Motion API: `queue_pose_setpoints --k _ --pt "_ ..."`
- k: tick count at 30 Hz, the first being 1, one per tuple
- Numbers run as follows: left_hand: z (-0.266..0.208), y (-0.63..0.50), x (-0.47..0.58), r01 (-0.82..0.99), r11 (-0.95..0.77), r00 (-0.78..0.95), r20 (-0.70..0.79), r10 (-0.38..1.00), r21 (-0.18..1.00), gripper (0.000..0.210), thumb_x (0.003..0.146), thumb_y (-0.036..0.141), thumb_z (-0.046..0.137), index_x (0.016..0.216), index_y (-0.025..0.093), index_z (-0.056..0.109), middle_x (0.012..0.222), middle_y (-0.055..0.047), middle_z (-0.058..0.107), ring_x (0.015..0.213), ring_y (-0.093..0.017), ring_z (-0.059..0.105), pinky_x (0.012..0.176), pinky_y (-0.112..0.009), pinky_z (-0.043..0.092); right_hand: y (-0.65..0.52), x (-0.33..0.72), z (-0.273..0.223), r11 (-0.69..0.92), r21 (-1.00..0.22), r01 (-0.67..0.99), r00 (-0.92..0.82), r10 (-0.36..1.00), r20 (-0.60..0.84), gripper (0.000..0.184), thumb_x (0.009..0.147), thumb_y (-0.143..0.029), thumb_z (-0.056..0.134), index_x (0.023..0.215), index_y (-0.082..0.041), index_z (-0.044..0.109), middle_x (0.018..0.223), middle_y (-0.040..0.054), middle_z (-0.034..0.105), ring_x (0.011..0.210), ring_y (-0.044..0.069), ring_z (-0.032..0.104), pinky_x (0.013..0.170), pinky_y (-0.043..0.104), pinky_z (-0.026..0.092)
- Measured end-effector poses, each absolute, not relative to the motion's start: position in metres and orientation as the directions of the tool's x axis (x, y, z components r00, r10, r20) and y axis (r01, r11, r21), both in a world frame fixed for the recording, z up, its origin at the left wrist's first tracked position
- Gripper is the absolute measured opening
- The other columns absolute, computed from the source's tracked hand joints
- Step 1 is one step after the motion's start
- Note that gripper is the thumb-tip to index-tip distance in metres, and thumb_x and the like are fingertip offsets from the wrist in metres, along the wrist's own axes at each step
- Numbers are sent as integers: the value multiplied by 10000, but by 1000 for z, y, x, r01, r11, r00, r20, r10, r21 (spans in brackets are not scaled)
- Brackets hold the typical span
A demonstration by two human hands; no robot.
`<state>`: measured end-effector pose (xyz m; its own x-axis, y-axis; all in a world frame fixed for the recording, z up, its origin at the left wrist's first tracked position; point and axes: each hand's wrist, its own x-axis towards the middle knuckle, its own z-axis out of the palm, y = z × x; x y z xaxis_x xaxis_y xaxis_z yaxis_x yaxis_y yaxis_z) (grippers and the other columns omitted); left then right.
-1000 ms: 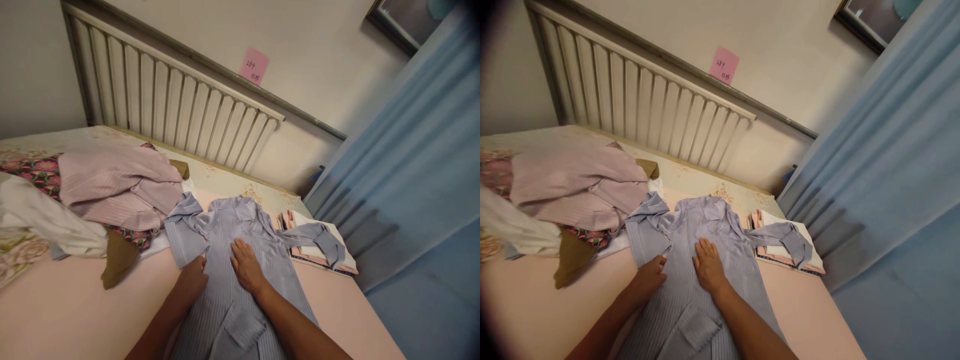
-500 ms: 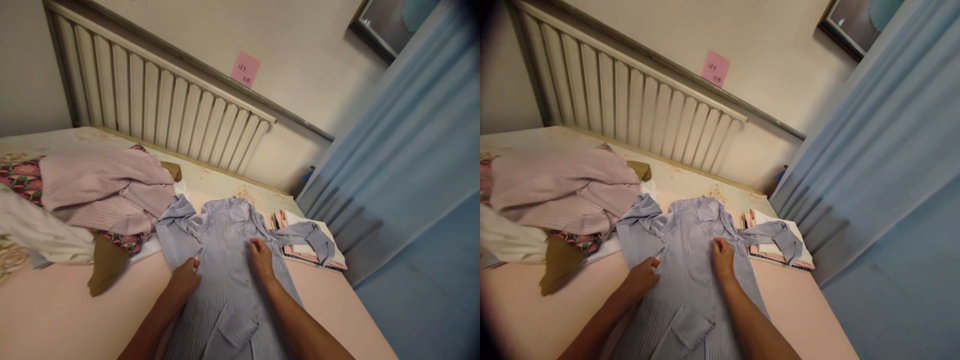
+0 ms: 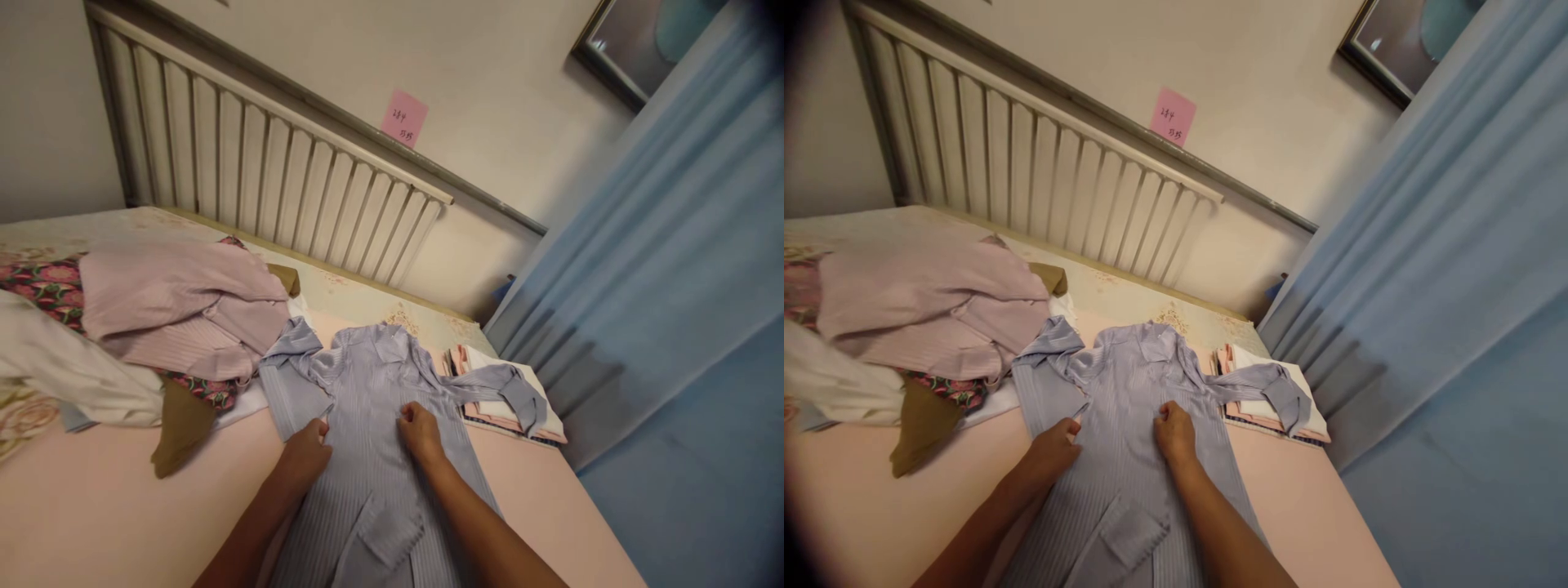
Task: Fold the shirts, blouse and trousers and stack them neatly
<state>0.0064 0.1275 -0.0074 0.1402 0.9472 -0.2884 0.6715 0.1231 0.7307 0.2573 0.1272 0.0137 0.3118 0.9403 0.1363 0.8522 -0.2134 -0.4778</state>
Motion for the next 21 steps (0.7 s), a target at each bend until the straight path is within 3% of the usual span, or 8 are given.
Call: queue_pose_setpoints --k 15,21 --pt "12 121 4 693 114 153 -300 942 712 293 708 90 506 978 197 545 860 -35 685 823 -171 642 672 -233 400 125 261 14 -292 -447 846 372 923 101 268 673 -78 517 889 -190 629 707 5 653 681 163 595 631 226 372" --pt "11 122 4 703 119 158 -317 935 701 282 723 88 498 977 205 528 878 -33 690 830 -165 651 661 -222 393 132 270 20 -271 -429 861 349 931 111 263 689 -121 560 926 -184 656 783 31 688 740 177 617 667 236 384"
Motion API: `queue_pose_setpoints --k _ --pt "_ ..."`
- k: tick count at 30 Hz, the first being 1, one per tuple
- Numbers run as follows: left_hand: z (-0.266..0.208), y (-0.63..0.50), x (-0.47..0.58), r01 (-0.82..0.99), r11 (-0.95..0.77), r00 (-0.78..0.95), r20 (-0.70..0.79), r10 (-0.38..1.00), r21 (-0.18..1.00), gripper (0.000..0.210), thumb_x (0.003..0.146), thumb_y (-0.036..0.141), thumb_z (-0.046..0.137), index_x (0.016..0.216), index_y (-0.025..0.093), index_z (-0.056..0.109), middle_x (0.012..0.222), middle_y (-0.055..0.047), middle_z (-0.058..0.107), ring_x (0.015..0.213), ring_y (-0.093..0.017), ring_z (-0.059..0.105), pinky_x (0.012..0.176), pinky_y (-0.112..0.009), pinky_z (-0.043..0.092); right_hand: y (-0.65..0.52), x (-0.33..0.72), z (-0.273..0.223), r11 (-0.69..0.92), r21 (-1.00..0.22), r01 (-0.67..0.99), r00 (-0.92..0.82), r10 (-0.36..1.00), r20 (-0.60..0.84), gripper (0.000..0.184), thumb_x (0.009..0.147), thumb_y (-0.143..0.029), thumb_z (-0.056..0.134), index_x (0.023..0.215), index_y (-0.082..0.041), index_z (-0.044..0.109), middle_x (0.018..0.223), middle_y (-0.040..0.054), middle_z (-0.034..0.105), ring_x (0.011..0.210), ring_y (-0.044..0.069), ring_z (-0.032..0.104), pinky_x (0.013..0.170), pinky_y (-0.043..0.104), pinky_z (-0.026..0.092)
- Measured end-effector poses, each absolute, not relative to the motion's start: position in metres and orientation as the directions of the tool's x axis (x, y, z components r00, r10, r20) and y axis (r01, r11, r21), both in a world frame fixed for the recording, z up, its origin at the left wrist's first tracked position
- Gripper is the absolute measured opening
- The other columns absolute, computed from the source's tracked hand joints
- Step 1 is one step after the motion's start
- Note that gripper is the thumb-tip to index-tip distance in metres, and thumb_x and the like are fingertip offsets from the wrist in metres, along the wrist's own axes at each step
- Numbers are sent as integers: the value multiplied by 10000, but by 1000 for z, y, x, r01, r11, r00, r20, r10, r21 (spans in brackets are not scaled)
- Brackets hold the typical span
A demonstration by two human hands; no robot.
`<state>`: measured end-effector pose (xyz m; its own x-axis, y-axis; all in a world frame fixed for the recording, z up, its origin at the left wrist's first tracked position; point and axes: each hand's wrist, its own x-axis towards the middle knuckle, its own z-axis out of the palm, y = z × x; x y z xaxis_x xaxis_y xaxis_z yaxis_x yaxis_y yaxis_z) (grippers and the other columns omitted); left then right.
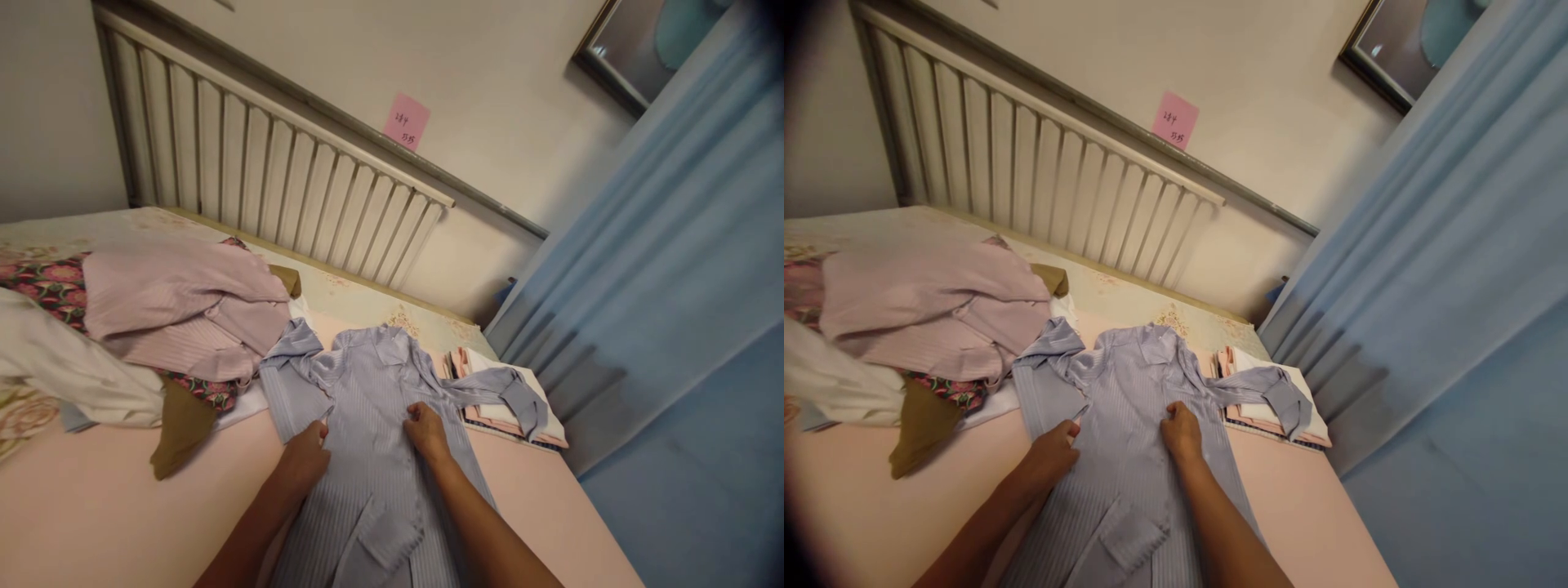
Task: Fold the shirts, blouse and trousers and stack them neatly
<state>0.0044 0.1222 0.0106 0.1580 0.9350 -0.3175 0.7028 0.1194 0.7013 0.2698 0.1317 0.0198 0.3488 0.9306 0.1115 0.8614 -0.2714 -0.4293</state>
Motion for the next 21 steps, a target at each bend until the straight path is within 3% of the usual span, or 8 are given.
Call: queue_pose_setpoints --k 9,17,21 --pt "5 124 4 701 97 173 -300 938 707 283 734 76 477 993 178 531 929 -60 687 869 -171 637 675 -223 386 173 255 33 -259 -360 896 329 932 150 231 761 -141 522 925 -180 680 842 80 715 814 197 645 687 252 381" --pt "10 123 4 720 105 173 -324 930 686 312 734 80 483 1026 174 541 963 -63 689 904 -173 637 700 -220 385 186 247 20 -281 -319 905 344 925 161 268 710 -131 592 971 -155 647 922 130 707 882 224 648 710 261 401" --pt "9 122 4 721 96 163 -303 939 686 331 729 90 488 1044 168 555 946 -65 694 888 -178 642 700 -228 393 194 251 13 -324 -354 877 391 910 136 206 670 -101 582 848 -162 665 840 97 716 807 207 655 680 248 411"
